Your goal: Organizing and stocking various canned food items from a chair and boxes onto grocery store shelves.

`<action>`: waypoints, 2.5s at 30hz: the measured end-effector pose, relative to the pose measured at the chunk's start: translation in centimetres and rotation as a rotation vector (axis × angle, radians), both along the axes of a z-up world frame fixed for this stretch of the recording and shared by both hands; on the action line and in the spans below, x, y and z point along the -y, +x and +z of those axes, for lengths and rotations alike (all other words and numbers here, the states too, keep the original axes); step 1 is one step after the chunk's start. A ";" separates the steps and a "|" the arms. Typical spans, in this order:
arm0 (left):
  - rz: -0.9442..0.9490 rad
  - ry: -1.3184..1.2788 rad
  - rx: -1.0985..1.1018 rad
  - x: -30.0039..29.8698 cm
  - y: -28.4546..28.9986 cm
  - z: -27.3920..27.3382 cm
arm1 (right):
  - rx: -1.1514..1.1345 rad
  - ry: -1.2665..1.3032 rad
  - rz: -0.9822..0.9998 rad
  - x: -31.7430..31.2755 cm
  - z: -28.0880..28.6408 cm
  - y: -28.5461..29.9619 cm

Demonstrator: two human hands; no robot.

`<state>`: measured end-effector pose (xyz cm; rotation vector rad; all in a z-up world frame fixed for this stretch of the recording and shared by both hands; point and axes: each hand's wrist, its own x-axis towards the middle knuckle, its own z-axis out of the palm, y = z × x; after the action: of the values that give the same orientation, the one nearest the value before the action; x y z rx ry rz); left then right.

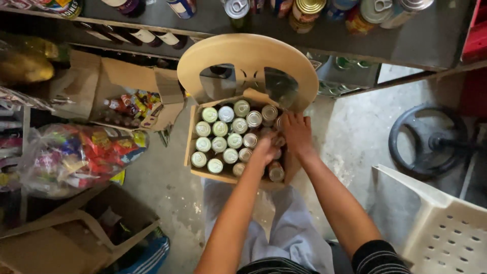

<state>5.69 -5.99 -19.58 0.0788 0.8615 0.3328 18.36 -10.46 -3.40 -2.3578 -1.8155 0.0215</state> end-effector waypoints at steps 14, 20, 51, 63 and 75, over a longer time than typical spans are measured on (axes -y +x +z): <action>-0.113 0.240 0.172 -3.1 -0.4 12.3 | -0.218 0.219 -0.185 -0.6 8.6 -2.4; -0.120 0.363 0.578 -10.7 -1.8 28.3 | -0.431 0.591 -0.121 -7.6 23.8 -7.7; 0.048 0.261 0.607 -32.1 -4.5 44.7 | -0.251 1.043 -0.053 -23.8 43.7 -11.8; -0.260 0.257 0.511 -15.4 -4.8 32.2 | -0.872 0.440 -0.136 -4.7 32.6 -6.4; -0.046 -0.045 0.104 -0.4 -10.3 6.7 | -0.584 0.164 -0.261 4.6 9.4 -6.6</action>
<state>-4.63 -5.60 -12.86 0.0388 0.7625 0.2717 11.72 -15.07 6.00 -2.1484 -1.1859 0.4575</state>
